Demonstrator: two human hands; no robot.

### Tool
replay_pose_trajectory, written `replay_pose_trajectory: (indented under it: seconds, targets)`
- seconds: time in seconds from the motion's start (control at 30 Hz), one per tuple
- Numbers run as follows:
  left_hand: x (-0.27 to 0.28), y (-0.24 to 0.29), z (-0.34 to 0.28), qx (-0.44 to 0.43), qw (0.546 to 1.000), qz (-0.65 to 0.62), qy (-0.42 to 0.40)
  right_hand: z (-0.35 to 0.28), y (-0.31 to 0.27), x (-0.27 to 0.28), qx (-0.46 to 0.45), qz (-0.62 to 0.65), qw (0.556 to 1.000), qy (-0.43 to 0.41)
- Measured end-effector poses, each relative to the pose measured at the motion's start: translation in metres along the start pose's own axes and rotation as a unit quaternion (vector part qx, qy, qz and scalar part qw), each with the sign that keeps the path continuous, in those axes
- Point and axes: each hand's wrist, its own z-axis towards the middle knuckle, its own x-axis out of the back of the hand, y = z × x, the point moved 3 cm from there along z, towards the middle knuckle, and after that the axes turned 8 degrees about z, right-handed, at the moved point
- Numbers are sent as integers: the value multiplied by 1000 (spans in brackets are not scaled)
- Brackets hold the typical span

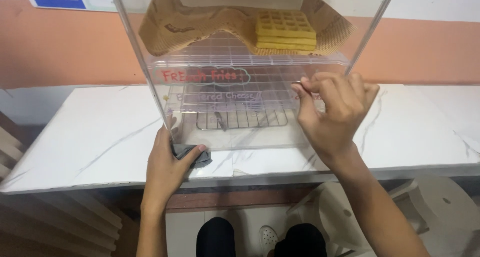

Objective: Cleaning the surfaces of a food display case and adjusting its components.

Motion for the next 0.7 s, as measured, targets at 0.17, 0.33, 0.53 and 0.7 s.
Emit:
replay_pose_trajectory:
  seconds: [0.17,0.33,0.53,0.7]
  targets:
    - [0,0,1,-9,1000,-8,-2,-6,23,-4,9,-3,999,31]
    - [0,-2,2,-30,999,-15,10,2,15,1,13,-7,999,28]
    - [1,-3,-1,-42,999,-8,18,-4,17,-3,5,4,999,36]
    - [0,-1,1,-46,999,-19,10,5,15,9,-16,-12,999,48]
